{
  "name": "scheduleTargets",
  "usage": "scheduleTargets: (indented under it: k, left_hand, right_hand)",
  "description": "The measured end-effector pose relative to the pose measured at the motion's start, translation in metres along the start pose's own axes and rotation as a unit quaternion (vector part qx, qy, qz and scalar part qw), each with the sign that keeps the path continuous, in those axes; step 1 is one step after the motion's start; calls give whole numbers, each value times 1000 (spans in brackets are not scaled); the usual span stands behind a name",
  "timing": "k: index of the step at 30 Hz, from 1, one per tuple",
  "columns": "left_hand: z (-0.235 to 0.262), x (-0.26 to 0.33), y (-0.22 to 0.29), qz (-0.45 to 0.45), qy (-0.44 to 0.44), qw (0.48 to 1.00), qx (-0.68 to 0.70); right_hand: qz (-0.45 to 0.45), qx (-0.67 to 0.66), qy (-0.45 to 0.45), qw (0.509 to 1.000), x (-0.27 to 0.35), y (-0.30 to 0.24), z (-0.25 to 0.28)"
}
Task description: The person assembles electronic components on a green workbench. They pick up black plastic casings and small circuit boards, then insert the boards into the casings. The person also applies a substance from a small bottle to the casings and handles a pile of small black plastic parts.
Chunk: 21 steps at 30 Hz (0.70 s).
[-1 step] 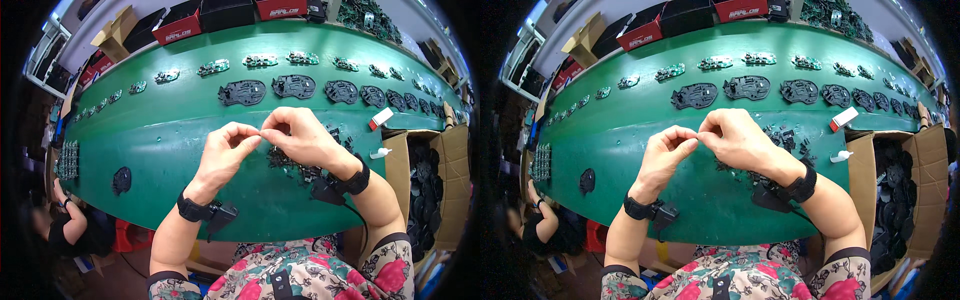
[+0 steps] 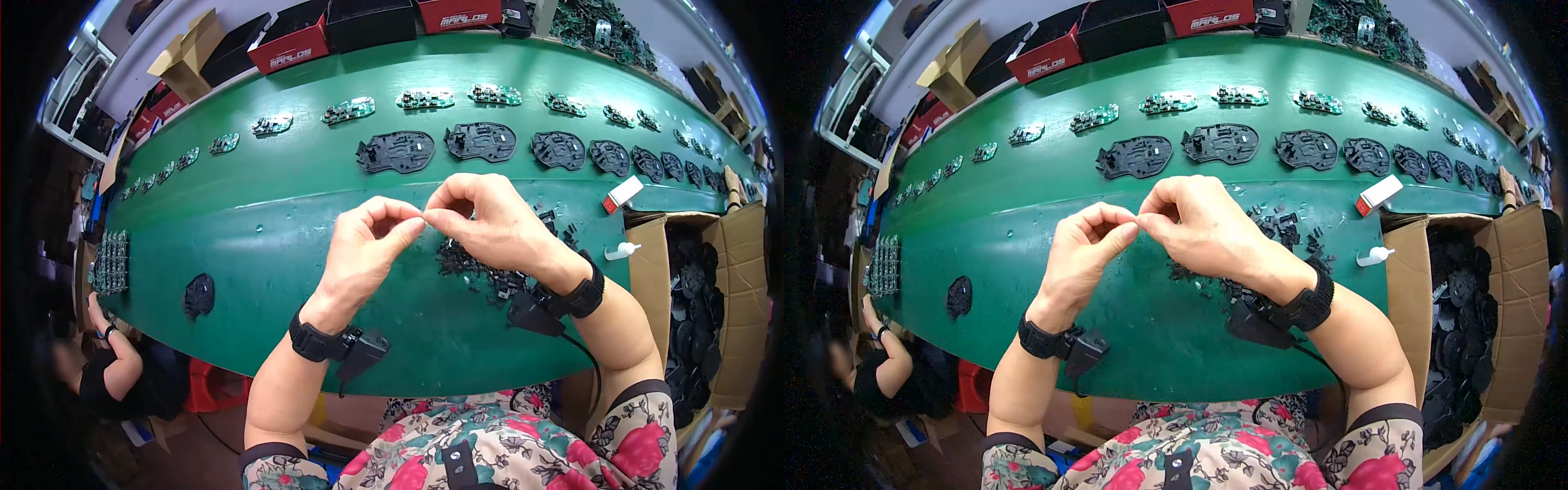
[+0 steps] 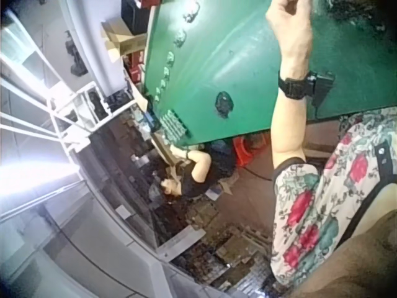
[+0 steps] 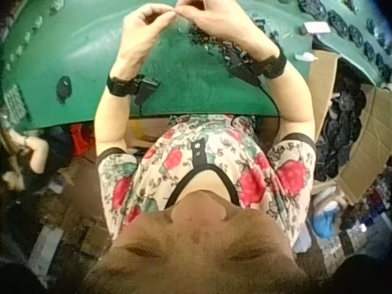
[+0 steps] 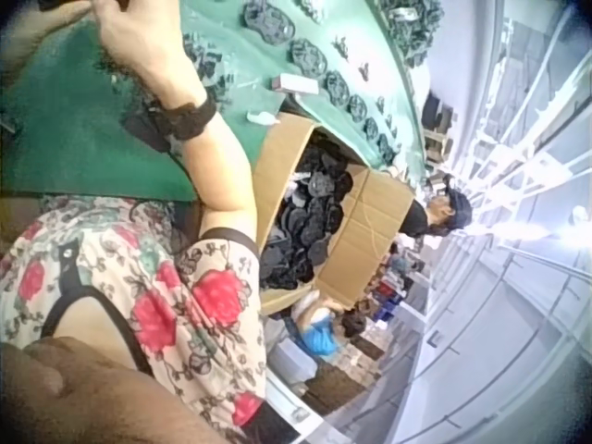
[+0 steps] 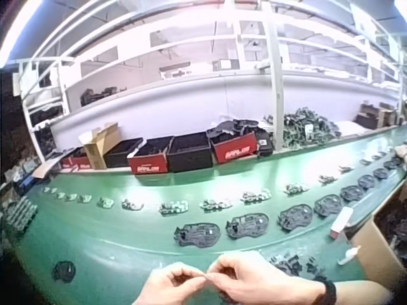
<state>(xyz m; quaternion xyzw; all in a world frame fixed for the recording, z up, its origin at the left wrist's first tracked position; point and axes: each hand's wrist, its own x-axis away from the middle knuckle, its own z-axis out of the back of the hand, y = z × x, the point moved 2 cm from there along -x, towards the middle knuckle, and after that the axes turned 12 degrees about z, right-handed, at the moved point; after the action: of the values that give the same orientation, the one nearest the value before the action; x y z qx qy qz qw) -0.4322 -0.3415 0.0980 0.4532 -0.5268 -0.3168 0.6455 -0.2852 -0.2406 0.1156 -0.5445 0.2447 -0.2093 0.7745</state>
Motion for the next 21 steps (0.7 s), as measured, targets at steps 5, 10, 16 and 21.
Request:
scheduleTargets:
  k: [5, 10, 16, 21]
  left_hand:
    - [9, -31, 14, -45, 46, 997, -39]
    - [26, -99, 27, -26, 106, 982, -154]
    - [32, -176, 15, 31, 147, 937, -315]
    - [31, -197, 9, 63, 135, 920, -362]
  right_hand:
    - [-14, -6, 43, 999, -25, 17, 3]
    - [-3, 124, 92, 988, -69, 35, 22]
    - [-26, 160, 64, 985, -104, 68, 35]
    - [-47, 158, 38, 986, -110, 86, 34]
